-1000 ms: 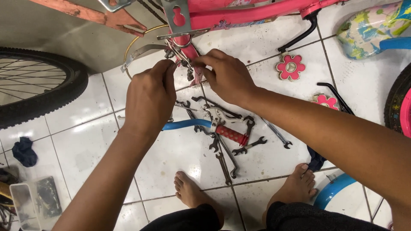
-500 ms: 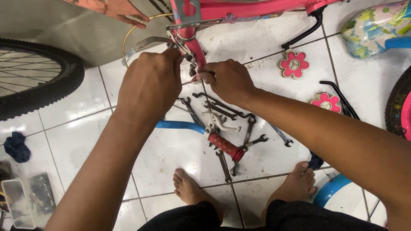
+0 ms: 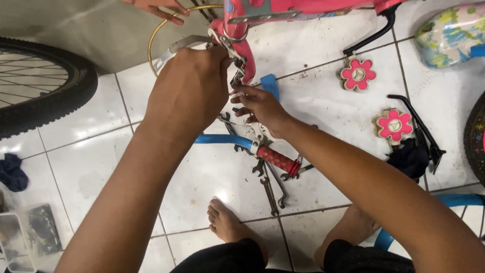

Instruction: Positioning and installing a brake lever onto a bicycle handlebar and then attaching the handlebar to the bike frame.

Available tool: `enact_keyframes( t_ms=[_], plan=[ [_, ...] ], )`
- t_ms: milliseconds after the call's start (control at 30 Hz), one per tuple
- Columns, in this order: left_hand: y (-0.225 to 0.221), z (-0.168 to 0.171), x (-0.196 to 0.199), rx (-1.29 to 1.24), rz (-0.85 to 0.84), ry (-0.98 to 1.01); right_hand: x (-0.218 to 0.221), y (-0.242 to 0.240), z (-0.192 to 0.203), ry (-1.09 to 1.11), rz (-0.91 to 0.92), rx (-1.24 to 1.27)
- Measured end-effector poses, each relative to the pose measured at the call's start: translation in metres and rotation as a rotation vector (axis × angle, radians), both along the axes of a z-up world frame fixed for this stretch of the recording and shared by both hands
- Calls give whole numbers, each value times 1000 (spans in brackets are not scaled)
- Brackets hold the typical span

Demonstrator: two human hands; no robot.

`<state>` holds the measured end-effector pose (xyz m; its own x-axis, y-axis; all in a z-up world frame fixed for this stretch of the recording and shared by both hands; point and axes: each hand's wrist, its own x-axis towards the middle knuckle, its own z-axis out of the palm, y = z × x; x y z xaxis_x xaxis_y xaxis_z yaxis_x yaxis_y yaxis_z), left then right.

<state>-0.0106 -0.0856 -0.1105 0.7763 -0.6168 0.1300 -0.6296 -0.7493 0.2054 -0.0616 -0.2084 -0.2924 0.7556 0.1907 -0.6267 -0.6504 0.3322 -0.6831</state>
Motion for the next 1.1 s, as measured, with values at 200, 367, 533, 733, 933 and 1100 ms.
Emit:
enact_keyframes(
  t_ms=[200, 367, 533, 733, 933, 1100],
  plan=[
    [0, -3, 1, 110, 15, 17, 0, 21, -5, -76, -205, -95],
    [2, -6, 2, 111, -41, -78, -13, 29, 10, -130, -353, -188],
    [2, -5, 2, 50, -54, -75, -22, 38, 33, -463, -555, -450],
    [2, -6, 2, 14, -31, -42, -21, 39, 40, -567, -585, -523],
    [0, -1, 2, -22, 23, 36, -10, 38, 37, -560, -598, -700],
    [1, -1, 1, -10, 33, 46, -9, 35, 28, -847, -573, -1095]
  ],
)
